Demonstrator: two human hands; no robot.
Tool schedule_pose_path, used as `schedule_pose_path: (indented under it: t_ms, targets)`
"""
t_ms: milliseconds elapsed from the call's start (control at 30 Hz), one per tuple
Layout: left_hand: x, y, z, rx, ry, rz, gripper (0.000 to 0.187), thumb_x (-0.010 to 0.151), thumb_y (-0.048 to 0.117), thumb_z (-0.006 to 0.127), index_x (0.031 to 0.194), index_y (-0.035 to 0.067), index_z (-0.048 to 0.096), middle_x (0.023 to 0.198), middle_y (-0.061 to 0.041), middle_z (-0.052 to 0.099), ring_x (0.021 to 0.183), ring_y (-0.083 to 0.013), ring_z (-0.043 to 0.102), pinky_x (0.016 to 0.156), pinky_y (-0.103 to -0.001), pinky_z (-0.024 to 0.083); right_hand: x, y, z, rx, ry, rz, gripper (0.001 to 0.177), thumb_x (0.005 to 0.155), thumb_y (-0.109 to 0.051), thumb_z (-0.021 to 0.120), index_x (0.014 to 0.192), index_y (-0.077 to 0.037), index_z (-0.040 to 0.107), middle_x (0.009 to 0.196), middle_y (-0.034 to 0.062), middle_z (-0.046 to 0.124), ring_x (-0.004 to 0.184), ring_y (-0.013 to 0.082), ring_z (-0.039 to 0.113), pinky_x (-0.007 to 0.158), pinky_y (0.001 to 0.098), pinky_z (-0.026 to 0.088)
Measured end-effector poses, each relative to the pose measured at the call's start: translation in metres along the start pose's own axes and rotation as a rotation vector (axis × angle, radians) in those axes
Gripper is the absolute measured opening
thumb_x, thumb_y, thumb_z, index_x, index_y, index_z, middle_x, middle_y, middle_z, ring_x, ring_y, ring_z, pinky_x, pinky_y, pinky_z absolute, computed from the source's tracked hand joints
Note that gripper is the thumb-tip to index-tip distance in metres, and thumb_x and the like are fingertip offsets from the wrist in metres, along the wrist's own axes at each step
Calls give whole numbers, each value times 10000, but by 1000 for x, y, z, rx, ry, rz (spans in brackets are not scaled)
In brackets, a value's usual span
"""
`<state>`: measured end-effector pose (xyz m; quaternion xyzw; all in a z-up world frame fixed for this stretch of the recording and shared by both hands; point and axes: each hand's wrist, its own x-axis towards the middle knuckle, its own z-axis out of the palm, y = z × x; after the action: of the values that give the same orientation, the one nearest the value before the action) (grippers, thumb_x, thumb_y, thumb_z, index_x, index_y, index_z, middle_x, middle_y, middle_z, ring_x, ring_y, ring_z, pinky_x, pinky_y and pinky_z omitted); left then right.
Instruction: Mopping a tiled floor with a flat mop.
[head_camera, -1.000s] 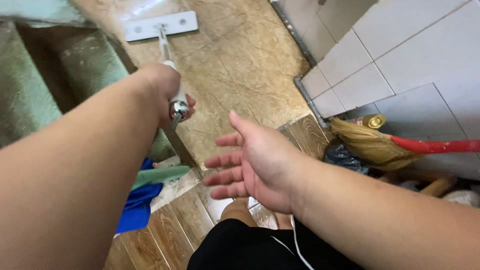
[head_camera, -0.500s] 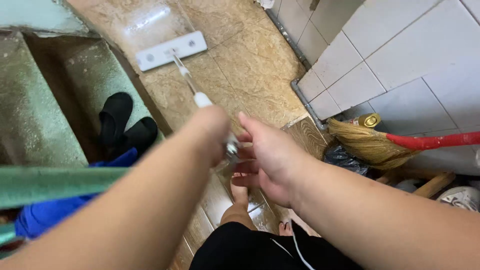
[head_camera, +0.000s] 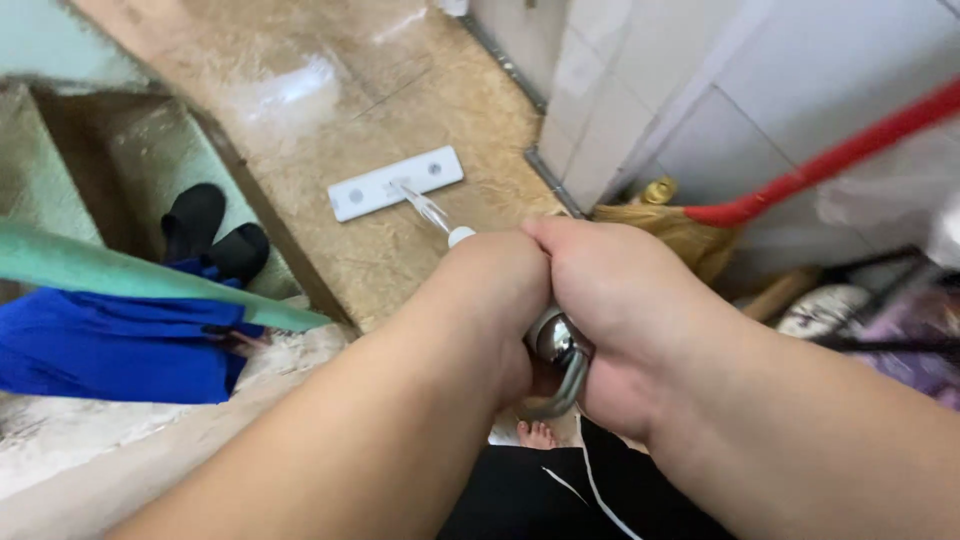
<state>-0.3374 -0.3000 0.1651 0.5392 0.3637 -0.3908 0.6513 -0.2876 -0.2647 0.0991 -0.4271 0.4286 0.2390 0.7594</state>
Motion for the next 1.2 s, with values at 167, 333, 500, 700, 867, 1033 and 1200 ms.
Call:
schedule_pose_path:
  t_ms: [167, 333, 500, 700, 867, 1033, 1200]
  targets:
    - [52, -49, 10, 37, -30, 14, 234, 973, 184, 488, 1036, 7, 628, 940, -196, 685, 733, -326, 644, 636, -526, 515, -43, 3, -40, 65, 27, -32, 406, 1021, -425, 490, 1134, -72, 655, 1025, 150, 720, 842, 323, 662, 712, 532, 526]
    - [41, -73, 38, 64, -56, 10, 225, 968, 178, 503, 1027, 4, 633, 920, -191, 687, 719, -321, 645, 618, -521, 516, -73, -2, -64, 123, 63, -47, 395, 1020, -424, 492, 1112, -75, 654, 1014, 145, 719, 849, 315, 661, 721, 523, 527]
    - [33, -57, 46, 52, -71, 10, 215, 963, 171, 518, 1019, 1, 637, 899, -185, 690, 705, -315, 647, 600, -516, 517, -86, -13, -66, 143, 84, -52, 386, 1020, -422, 493, 1090, -78, 653, 1004, 141, 719, 855, 308, 659, 730, 515, 529]
    - [66, 27, -41, 23, -80, 19, 204, 958, 164, 537, 1009, -3, 643, 874, -179, 693, 689, -309, 648, 579, -510, 517, -73, -36, -47, 153, 98, -55, 375, 1018, -420, 496, 1064, -82, 651, 991, 135, 718, 864, 298, 657, 742, 505, 531]
    - [134, 49, -41, -18, -89, -6, 195, 953, 157, 552, 1001, -6, 648, 853, -173, 695, 675, -303, 650, 560, -505, 518, -3, -50, -45, 148, 132, -34, 367, 1018, -419, 498, 1043, -86, 650, 981, 131, 717, 871, 291, 656, 751, 496, 532]
    - [214, 95, -42, -89, -76, 54, 192, 946, 127, 538, 977, -35, 636, 827, -201, 691, 670, -330, 660, 574, -507, 528, 57, -82, -31, 144, 129, -47, 365, 1034, -429, 475, 1017, -104, 641, 957, 86, 696, 816, 254, 628, 743, 473, 529]
    - [245, 201, -34, 86, 79, -5, 234, 963, 198, 542, 1118, 22, 544, 941, -181, 611, 783, -331, 605, 594, -521, 479, 109, -134, -3, 31, 68, -15, 414, 1015, -486, 499, 967, -107, 661, 838, 72, 645, 748, 247, 585, 706, 434, 529]
